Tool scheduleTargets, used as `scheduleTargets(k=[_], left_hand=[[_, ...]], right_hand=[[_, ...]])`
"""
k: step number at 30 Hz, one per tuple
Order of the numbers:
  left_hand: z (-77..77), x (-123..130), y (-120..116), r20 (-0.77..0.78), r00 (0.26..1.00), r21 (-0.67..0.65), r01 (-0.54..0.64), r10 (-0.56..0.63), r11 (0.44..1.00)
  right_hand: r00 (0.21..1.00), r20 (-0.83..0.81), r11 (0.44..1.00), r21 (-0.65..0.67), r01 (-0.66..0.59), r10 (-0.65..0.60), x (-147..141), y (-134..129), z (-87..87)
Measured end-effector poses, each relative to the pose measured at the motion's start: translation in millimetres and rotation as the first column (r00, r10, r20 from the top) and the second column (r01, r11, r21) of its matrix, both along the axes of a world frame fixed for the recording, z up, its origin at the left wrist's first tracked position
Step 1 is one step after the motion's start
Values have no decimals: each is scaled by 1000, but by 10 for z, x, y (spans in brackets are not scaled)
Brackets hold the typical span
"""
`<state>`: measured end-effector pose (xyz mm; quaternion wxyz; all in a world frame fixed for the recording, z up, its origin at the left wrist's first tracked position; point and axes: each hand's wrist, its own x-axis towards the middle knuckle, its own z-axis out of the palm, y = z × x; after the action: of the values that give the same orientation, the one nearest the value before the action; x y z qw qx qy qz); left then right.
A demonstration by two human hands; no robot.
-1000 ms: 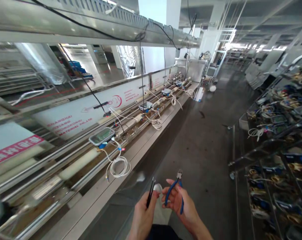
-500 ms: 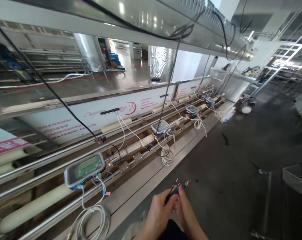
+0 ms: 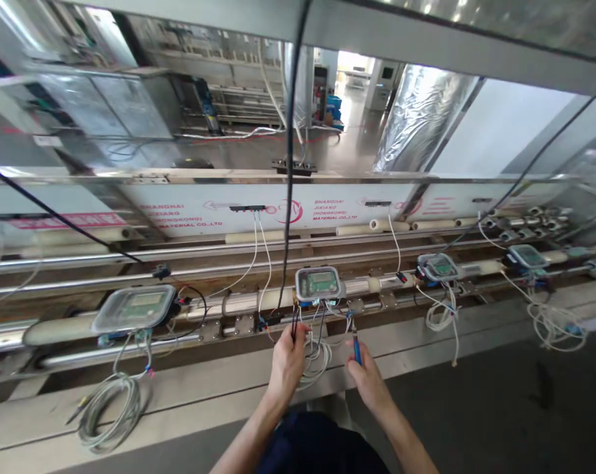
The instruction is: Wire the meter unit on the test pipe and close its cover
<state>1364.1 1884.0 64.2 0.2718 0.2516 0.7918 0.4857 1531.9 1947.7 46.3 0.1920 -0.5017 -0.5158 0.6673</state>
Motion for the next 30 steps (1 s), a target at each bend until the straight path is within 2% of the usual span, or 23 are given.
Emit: scheduleTargets(k=[2,4,6,9,14,19,24,30], left_hand=[[18,12,301,-64,994,-38,-88,85,995],[28,21,540,-98,983,-81,-163,154,983],[13,29,706,-128,970,-118,-223,208,968],[-54,30,818,-141,955,-167,-283,261,945],[-193,-5,756,-20,957,-162,-288,288,944],[-242,-37,649,170,955,-94,-228,241,969],[-289,-90,602,225,949,-55,-213,220,976],[-390,-165,554,260,953,9,-166,158,986]], right_hand=[[972,199,974,161,-161,128,119,366,76],[923,327,919,261,-294,202,151,654,116],[891,385,854,352,-383,241,117,855,106],[870,403,742,483,-465,283,12,1026,53],[816,466,573,585,-574,342,-147,1125,45],[735,579,414,608,-678,354,-234,1138,57],[631,721,283,565,-775,287,-343,1141,162],[509,841,90,501,-861,183,-514,1099,358]])
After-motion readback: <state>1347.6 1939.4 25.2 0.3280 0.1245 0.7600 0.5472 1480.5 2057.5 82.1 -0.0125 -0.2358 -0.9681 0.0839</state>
